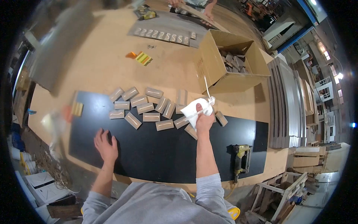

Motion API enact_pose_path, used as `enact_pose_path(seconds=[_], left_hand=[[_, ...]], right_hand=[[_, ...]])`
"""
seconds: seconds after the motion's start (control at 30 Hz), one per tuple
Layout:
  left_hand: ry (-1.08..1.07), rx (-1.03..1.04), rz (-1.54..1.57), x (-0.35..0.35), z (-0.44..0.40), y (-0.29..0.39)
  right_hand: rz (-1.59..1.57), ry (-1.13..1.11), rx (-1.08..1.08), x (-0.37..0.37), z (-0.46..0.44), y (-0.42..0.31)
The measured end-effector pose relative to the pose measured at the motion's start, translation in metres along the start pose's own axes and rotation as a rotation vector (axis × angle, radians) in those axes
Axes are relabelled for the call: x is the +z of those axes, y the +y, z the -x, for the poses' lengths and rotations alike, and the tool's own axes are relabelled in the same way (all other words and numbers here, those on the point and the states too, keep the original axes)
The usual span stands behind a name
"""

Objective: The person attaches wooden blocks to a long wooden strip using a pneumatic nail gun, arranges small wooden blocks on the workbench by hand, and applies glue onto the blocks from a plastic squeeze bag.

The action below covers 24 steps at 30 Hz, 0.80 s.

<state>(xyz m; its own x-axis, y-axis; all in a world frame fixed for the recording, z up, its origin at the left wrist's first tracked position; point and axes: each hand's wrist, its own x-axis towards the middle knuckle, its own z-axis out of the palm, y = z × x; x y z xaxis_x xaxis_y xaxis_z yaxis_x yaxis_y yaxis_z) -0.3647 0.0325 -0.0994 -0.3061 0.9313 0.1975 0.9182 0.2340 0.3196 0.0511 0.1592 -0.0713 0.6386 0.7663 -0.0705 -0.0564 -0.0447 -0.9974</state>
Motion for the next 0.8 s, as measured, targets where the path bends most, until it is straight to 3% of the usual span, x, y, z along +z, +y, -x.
enact_pose_path(seconds=[0.33, 0.6, 0.8], left_hand=[[0.009, -0.006, 0.012, 0.001, 0.0, -0.001], [-0.005, -0.013, 0.005, -0.002, 0.0, 0.002], [0.01, 0.01, 0.007, 0.0, 0.0, 0.0]], right_hand=[[0.192, 0.041, -0.06, -0.004, -0.024, 0.021], [-0.101, 0.02, -0.067, -0.025, -0.035, 0.011], [0.172, 0.062, -0.062, -0.033, -0.04, 0.016]])
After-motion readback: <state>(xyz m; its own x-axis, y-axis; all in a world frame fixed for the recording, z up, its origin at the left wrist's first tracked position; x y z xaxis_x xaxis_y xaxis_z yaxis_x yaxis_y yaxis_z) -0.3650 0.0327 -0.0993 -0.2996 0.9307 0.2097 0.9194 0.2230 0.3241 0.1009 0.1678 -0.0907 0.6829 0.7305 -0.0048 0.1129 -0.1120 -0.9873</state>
